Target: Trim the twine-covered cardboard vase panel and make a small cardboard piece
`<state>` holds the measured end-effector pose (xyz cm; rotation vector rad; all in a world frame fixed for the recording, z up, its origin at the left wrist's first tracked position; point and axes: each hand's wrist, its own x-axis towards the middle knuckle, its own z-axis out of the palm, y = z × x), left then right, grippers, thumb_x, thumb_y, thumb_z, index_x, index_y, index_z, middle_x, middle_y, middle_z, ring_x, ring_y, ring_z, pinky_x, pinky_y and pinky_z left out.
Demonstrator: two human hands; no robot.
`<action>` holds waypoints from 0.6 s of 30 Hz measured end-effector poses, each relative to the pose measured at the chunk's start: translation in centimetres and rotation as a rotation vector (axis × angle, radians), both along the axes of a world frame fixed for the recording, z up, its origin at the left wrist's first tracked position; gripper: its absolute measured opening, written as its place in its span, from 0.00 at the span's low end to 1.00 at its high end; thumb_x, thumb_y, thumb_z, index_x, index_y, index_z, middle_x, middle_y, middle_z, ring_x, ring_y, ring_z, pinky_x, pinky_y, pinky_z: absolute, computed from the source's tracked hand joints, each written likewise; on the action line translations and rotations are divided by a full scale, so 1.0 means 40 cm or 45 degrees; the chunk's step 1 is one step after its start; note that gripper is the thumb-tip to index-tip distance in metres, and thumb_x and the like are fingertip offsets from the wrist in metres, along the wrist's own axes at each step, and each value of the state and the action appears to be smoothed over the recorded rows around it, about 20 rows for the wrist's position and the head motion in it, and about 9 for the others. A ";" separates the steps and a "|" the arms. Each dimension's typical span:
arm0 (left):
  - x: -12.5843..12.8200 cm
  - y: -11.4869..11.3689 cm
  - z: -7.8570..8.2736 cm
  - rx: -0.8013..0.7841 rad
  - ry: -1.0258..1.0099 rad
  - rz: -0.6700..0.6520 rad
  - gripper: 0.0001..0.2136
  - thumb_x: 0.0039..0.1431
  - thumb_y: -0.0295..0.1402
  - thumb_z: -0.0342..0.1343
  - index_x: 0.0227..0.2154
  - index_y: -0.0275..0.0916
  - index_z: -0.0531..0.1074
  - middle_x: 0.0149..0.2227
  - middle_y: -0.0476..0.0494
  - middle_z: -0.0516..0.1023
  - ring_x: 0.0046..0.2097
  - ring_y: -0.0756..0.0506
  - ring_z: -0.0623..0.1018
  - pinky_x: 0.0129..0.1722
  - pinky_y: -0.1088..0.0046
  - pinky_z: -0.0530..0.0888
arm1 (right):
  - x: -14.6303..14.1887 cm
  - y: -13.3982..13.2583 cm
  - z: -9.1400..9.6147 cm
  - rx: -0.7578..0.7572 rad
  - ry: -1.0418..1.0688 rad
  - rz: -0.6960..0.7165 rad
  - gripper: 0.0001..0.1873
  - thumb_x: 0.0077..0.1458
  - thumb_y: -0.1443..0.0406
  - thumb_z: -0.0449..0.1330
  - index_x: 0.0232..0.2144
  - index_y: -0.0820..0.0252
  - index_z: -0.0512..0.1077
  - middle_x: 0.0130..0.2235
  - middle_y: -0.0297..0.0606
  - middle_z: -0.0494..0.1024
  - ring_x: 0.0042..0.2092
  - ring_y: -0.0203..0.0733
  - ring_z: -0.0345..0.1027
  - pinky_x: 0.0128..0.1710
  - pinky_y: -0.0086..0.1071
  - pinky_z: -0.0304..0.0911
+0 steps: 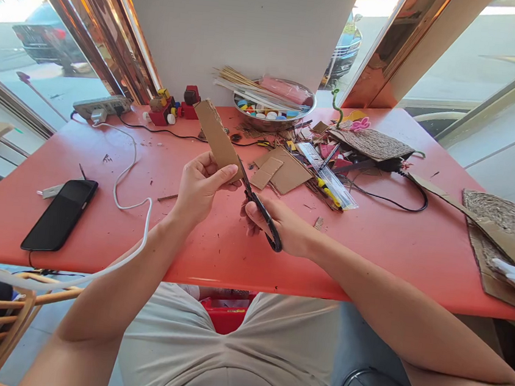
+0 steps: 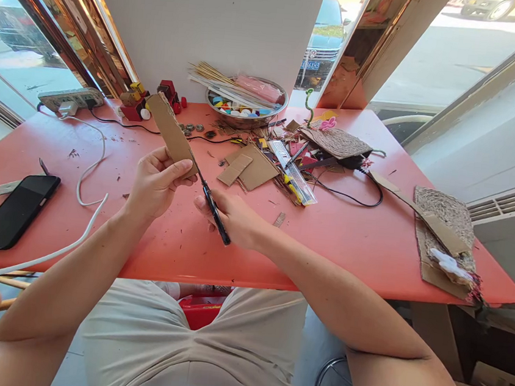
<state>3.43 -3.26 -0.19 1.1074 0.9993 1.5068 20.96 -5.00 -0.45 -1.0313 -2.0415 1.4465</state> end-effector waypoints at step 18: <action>-0.010 0.002 0.004 -0.014 0.040 -0.023 0.18 0.35 0.41 0.76 0.23 0.40 0.74 0.21 0.53 0.75 0.21 0.51 0.75 0.23 0.74 0.78 | -0.031 -0.025 -0.001 -0.098 0.041 -0.193 0.33 0.54 0.35 0.60 0.22 0.53 0.58 0.16 0.27 0.67 0.17 0.34 0.64 0.18 0.28 0.59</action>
